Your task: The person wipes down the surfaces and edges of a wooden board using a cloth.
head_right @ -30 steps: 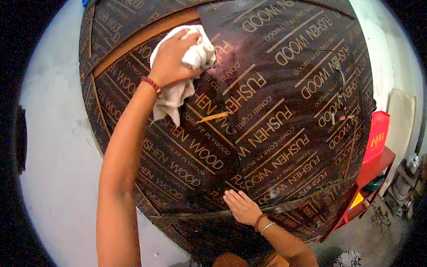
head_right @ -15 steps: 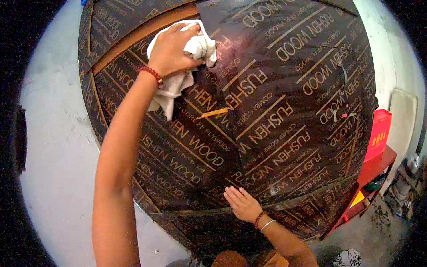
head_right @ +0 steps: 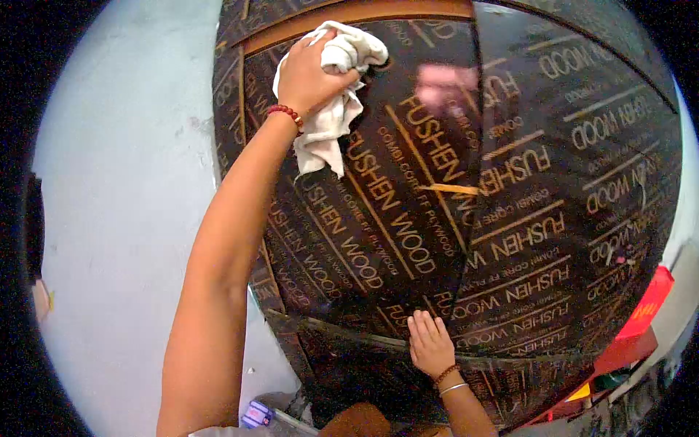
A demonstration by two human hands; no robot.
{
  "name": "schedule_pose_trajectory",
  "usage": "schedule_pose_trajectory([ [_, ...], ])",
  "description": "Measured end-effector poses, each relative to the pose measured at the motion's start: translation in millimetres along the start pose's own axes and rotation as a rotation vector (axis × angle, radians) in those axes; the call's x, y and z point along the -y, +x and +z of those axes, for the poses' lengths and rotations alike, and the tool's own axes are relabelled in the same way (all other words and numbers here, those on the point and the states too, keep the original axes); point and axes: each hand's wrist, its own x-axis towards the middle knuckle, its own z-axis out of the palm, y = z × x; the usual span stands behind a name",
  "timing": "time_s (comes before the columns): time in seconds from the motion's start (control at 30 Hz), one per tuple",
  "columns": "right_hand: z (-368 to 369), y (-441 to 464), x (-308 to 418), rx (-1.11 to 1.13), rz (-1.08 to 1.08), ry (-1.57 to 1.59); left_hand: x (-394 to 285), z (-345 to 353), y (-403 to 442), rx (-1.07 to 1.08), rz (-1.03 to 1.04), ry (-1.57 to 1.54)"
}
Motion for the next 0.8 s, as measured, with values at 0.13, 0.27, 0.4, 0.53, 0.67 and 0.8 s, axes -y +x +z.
schedule_pose_trajectory([
  [0.13,0,-1,0,-0.025,0.007,-0.016,50,-5,-9,0.012,-0.152,0.048],
  [0.27,1,0,1,-0.034,0.021,-0.013,73,-20,-11,0.117,-0.343,0.108],
  [0.4,5,-2,0,-0.037,0.002,-0.019,82,-34,-11,0.22,-0.507,0.188],
  [0.53,4,0,2,-0.019,0.032,-0.005,77,-42,-13,0.283,-0.544,0.259],
  [0.67,3,0,2,-0.018,0.03,-0.015,66,-52,-45,0.322,-0.473,0.325],
  [0.8,5,-1,2,-0.034,0.018,-0.012,49,-61,-110,0.336,-0.401,0.313],
])
